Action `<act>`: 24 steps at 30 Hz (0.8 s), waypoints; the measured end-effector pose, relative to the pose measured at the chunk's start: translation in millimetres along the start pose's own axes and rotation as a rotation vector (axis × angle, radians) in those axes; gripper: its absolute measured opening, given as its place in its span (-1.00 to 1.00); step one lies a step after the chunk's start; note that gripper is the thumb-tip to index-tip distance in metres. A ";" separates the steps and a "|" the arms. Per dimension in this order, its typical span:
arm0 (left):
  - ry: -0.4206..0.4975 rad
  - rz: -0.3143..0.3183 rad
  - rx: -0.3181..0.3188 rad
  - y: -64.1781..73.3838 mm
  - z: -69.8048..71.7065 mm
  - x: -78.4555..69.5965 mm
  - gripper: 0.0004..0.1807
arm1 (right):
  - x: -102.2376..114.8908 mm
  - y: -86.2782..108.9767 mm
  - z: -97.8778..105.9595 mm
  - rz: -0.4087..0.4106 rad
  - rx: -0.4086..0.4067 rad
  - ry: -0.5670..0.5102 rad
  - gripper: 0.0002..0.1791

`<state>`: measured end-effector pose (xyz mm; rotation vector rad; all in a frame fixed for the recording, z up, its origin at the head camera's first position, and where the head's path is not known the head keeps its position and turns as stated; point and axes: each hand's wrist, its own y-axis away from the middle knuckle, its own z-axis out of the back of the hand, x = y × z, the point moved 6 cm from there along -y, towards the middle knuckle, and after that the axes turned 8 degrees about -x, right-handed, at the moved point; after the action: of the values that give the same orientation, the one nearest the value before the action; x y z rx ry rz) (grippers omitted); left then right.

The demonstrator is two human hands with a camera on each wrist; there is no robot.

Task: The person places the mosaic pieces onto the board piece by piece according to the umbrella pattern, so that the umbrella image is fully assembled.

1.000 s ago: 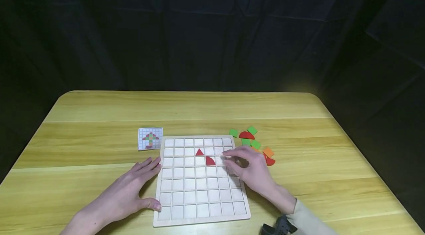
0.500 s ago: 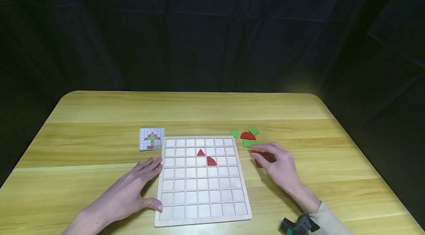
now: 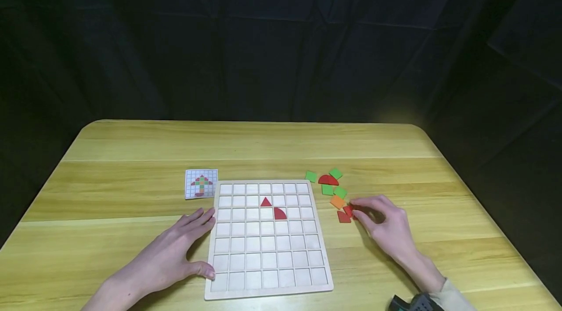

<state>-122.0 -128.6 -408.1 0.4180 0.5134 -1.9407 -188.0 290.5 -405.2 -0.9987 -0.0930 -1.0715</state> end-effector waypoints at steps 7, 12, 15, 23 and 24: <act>-0.002 -0.008 0.000 0.2 0.6 -0.4 0.17 | -0.8 3.4 -1.9 0.002 0.015 -0.021 -0.63; 0.001 -0.005 0.005 0.1 0.5 0.0 0.17 | 1.5 3.7 -3.6 0.003 0.006 -0.020 -0.63; 0.003 -0.005 0.006 0.2 0.5 0.2 0.17 | 2.1 3.6 -2.8 0.009 -0.004 -0.010 -0.63; 0.004 0.004 0.011 -0.4 0.4 0.1 0.19 | 3.3 4.0 -0.1 0.033 -0.048 0.020 -0.65; 0.006 0.006 0.012 -0.5 0.5 0.2 0.19 | 4.1 3.9 -0.6 0.036 -0.046 0.022 -0.65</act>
<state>-122.6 -128.8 -407.7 0.4325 0.5045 -1.9381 -183.0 287.6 -406.0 -1.0267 -0.0326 -1.0557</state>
